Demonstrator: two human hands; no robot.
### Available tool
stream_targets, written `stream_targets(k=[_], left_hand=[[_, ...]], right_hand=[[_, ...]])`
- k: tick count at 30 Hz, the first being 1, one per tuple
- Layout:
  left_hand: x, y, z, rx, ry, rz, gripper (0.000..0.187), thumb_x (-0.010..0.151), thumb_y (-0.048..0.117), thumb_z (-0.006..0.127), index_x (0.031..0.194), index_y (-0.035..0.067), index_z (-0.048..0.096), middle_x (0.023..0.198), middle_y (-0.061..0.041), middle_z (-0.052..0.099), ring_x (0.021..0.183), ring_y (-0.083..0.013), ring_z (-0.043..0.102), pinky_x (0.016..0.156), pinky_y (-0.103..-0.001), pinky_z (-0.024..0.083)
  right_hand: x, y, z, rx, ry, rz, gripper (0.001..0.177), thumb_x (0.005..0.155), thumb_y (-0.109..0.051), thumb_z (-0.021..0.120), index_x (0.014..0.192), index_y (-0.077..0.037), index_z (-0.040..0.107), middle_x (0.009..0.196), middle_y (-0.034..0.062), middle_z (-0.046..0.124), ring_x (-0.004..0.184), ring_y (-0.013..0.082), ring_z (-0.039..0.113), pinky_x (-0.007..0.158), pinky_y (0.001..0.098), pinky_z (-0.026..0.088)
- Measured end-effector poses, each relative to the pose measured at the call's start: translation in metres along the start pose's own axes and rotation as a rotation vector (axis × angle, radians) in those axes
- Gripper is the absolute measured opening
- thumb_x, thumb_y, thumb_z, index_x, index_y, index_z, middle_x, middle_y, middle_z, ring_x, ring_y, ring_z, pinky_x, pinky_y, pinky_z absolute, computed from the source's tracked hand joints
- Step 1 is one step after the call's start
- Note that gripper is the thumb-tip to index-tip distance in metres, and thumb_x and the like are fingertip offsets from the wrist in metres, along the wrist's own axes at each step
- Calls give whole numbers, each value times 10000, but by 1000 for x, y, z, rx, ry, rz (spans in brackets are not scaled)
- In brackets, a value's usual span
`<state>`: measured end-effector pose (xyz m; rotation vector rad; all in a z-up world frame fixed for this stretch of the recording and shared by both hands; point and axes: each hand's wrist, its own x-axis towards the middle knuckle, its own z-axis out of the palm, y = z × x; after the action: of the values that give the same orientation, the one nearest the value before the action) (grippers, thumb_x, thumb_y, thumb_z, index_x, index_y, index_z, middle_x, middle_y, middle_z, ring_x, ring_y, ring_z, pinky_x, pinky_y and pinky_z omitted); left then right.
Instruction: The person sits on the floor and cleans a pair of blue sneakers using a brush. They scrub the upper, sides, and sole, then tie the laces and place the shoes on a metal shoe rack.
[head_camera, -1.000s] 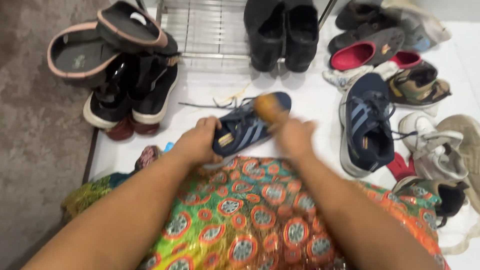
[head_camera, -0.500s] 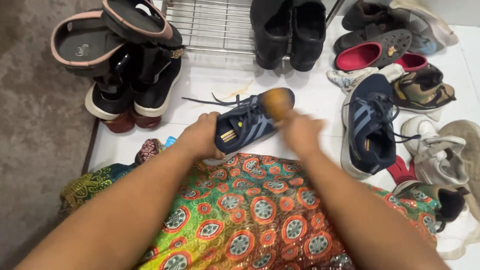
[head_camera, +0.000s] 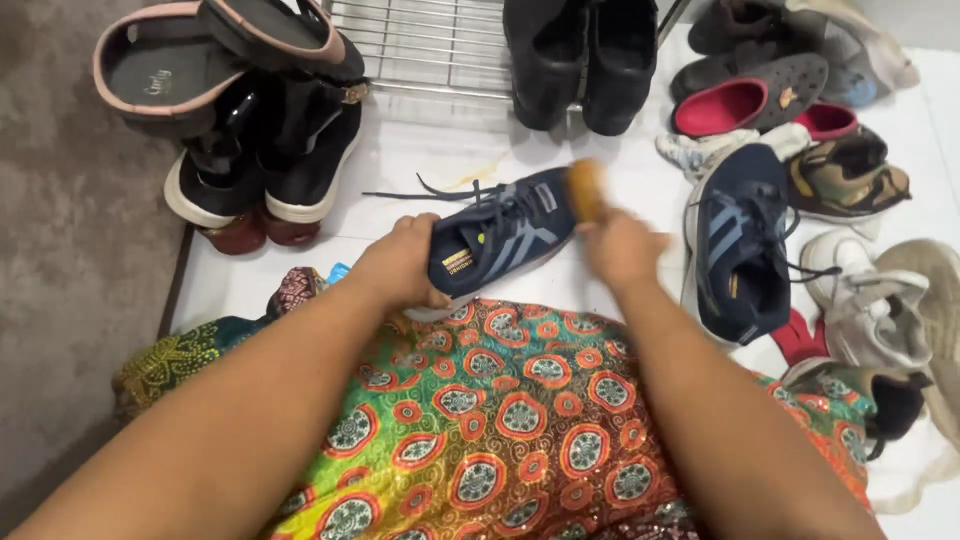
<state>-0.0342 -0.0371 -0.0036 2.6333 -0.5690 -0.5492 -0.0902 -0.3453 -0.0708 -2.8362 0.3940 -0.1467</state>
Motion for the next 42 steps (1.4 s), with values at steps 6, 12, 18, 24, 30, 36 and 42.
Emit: stream_targets(k=[6,12,18,24,30,36,42], left_hand=[[2,7,0,4,-43,-74,1148,529,292,991,1466,86,360,1347,-196,499,1224,-395,558,1021,-428,492],[-12,28,-10,81,125,124,971,607,176,891,1451,148,414,1373,-140,479,1324,-356,485,1083,-530,411],[-7,25,3,330,348,371,801,706,-36,668,1454,138,440,1439,-114,432,1394,-378,373,1059,-652,351],[-8,12,13,317,326,399,753,776,-17,649,1485,113,429,1475,-129,442,1417,-358,402,1150,-561,383],[-11,27,7,443,340,387,779,706,21,699,1435,84,432,1420,-139,448,1355,-358,401,1062,-576,352],[-20,25,3,360,348,408,798,732,-36,737,1468,59,445,1423,-140,474,1333,-339,455,1128,-485,392],[-20,38,-4,401,303,389,940,528,-23,805,1391,15,437,1345,-159,470,1289,-352,455,1077,-497,366]], right_hand=[[-18,-43,30,41,73,-271,442,858,-272,694,1293,-200,667,1026,107,733,973,342,689,833,590,403],[17,9,-39,79,207,-5,560,855,-211,724,1406,-244,631,1111,95,727,1008,356,682,879,610,363],[-1,-40,-33,89,183,-171,529,932,-143,657,1443,-280,662,1095,106,723,1023,357,651,912,540,456],[-15,-40,-23,-91,314,-184,340,826,-159,707,1165,-182,722,944,122,729,862,364,679,733,566,395],[-12,-34,-19,-73,201,-66,187,909,-216,694,1094,-217,725,989,80,733,916,335,683,787,551,401],[-4,-15,-20,10,212,3,389,873,-220,689,1262,-228,664,1000,106,723,906,354,667,782,573,375],[-14,-39,13,47,342,-251,321,933,-178,698,1247,-244,683,1068,73,736,1045,318,695,883,527,431]])
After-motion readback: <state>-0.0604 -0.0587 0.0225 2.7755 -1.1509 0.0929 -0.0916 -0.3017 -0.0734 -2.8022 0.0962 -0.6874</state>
